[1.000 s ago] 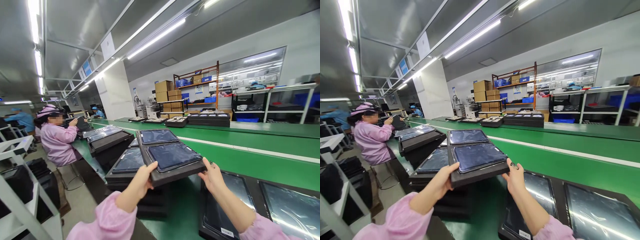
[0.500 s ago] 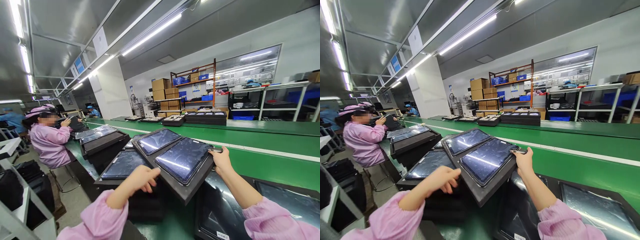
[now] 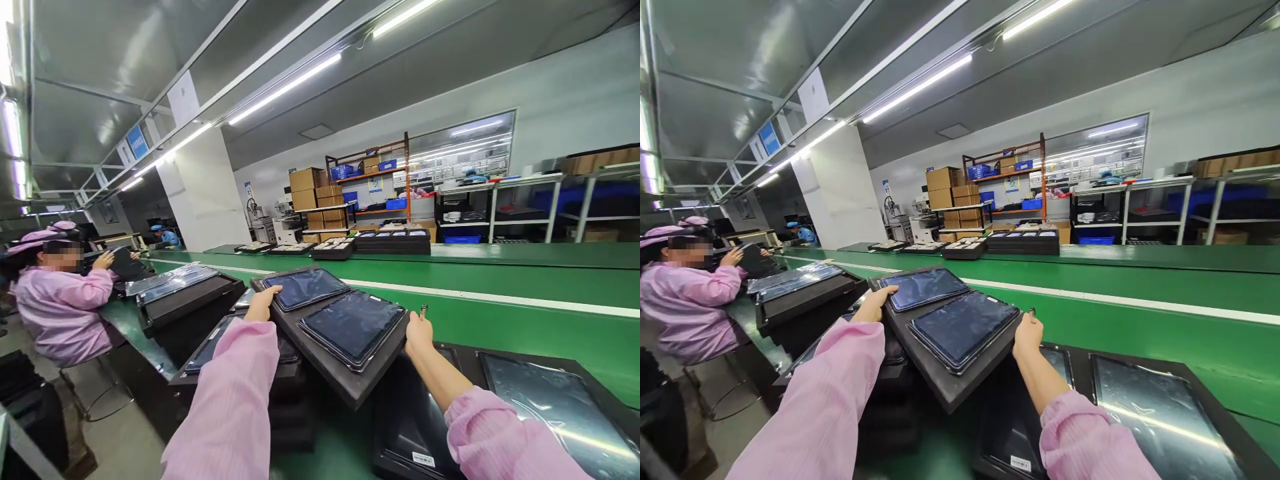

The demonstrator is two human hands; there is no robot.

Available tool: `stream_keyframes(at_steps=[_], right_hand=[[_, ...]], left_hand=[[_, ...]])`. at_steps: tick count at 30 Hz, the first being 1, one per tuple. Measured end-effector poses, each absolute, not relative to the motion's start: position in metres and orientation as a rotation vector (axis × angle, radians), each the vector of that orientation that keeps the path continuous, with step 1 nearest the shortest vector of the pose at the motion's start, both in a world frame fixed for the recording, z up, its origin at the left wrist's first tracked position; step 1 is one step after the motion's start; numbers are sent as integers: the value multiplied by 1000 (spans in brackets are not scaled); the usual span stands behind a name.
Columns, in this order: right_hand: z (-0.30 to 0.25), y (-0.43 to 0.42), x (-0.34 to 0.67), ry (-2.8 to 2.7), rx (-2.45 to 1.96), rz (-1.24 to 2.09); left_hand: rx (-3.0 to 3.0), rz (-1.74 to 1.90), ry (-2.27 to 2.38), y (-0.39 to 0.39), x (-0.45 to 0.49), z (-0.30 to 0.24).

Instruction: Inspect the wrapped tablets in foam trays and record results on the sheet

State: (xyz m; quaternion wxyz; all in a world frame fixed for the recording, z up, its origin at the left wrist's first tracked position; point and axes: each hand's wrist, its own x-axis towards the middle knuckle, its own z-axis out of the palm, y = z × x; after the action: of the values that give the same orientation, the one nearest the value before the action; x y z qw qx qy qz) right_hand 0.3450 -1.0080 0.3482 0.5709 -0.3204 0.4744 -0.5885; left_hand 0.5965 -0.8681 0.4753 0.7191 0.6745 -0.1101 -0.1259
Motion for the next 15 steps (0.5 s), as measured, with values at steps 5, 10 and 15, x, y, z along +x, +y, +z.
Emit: stream_keyframes(at_steps=[5, 10, 15], right_hand=[[369, -1028, 323, 1130, -802, -1416], [402, -1067, 243, 1245, -883, -1460], [416, -1089, 128, 1477, -1050, -1511]], left_hand=[[1373, -309, -229, -881, 571, 493], [1217, -489, -342, -888, 513, 512], [1166, -697, -412, -873, 426, 479]])
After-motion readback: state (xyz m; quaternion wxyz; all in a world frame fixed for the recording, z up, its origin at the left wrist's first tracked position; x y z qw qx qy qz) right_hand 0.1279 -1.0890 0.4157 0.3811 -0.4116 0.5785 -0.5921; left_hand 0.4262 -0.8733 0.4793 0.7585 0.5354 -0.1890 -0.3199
